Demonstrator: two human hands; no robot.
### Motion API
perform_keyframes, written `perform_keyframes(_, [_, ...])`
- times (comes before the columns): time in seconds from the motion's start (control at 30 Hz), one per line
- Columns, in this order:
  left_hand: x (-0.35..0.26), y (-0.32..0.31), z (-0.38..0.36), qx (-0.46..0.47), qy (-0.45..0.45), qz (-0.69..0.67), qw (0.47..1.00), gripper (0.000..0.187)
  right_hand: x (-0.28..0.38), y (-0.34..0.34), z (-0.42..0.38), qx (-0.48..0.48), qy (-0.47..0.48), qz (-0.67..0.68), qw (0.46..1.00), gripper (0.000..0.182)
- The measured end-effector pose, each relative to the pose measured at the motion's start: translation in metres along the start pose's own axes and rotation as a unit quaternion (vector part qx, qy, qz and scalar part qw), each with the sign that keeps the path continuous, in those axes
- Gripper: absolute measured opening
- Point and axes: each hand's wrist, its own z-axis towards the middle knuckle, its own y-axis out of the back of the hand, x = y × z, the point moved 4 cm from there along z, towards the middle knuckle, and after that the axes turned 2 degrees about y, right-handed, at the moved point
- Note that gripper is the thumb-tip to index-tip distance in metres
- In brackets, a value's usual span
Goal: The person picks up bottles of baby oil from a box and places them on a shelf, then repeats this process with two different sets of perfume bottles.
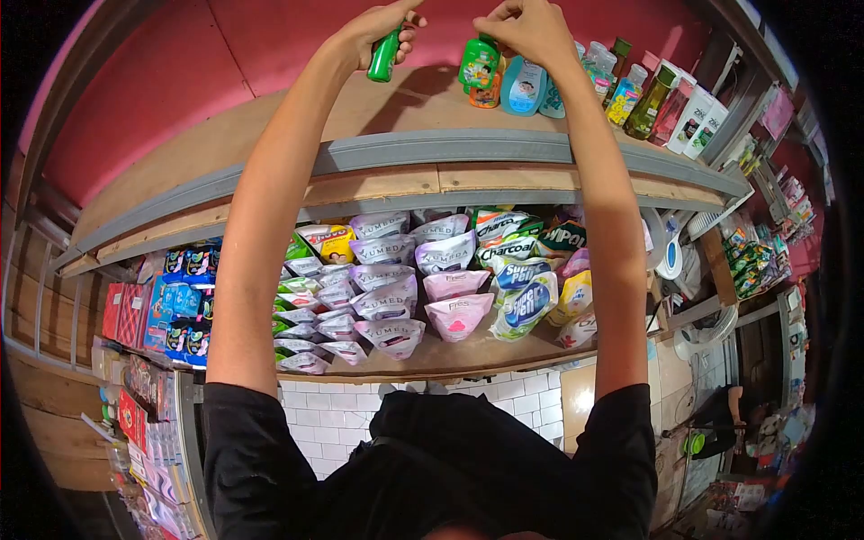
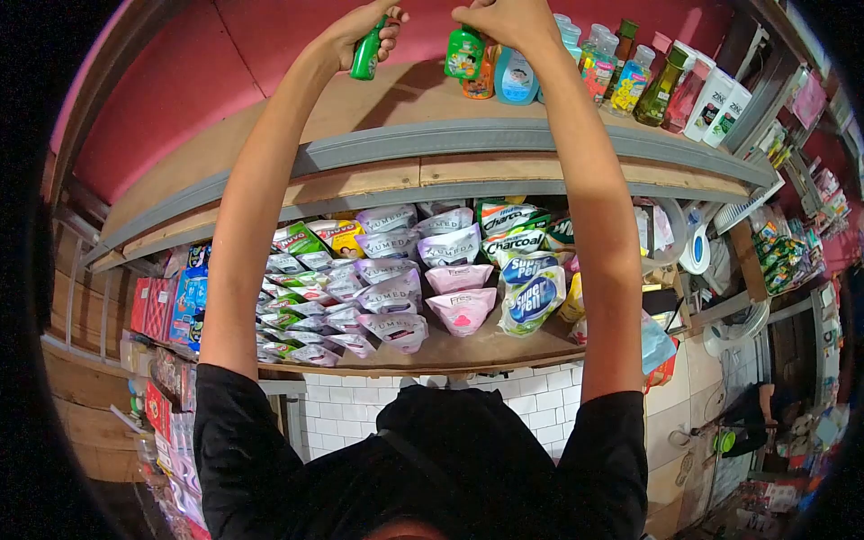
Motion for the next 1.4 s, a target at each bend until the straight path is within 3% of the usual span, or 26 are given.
perform_keyframes(0.1, [0.003, 0.003, 0.003, 0.057, -0.003, -0.063, 0.996, 0.061, 0.007, 0.002, -0.005, 0.061, -0.032, -0.009, 0.998, 0.027])
perform_keyframes(0.37, [-0.001, -0.003, 0.002, 0.059, -0.017, -0.019, 0.998, 0.045, -0.021, -0.02, -0.007, 0.221, -0.034, -0.051, 0.973, 0.026])
perform_keyframes(0.77, [0.0, -0.012, -0.002, 0.077, -0.018, 0.01, 0.997, 0.043, -0.026, -0.02, -0.006, 0.219, -0.022, -0.089, 0.972, 0.032])
perform_keyframes(0.87, [0.0, -0.012, -0.001, 0.076, -0.016, 0.009, 0.997, 0.043, -0.019, -0.019, -0.005, 0.215, 0.02, -0.155, 0.964, 0.032])
perform_keyframes(1.07, [0.0, -0.015, -0.003, 0.087, -0.015, 0.021, 0.996, 0.046, -0.023, -0.018, -0.006, 0.212, -0.011, -0.13, 0.969, 0.04])
perform_keyframes(1.17, [-0.002, -0.02, -0.011, 0.084, -0.004, 0.025, 0.996, 0.052, -0.017, -0.015, -0.008, 0.217, -0.074, -0.141, 0.963, 0.041])
perform_keyframes(1.27, [-0.003, -0.025, -0.013, 0.097, -0.005, 0.026, 0.995, 0.062, 0.017, 0.01, -0.018, 0.129, -0.004, -0.116, 0.985, 0.032])
perform_keyframes(1.37, [-0.006, -0.029, -0.016, 0.13, -0.019, 0.009, 0.991, 0.074, 0.018, 0.012, -0.014, 0.021, 0.003, -0.161, 0.987, 0.036])
perform_keyframes(1.4, [-0.009, -0.033, -0.021, 0.142, -0.025, 0.001, 0.99, 0.078, 0.024, 0.013, -0.014, 0.015, 0.0, -0.116, 0.993, 0.036])
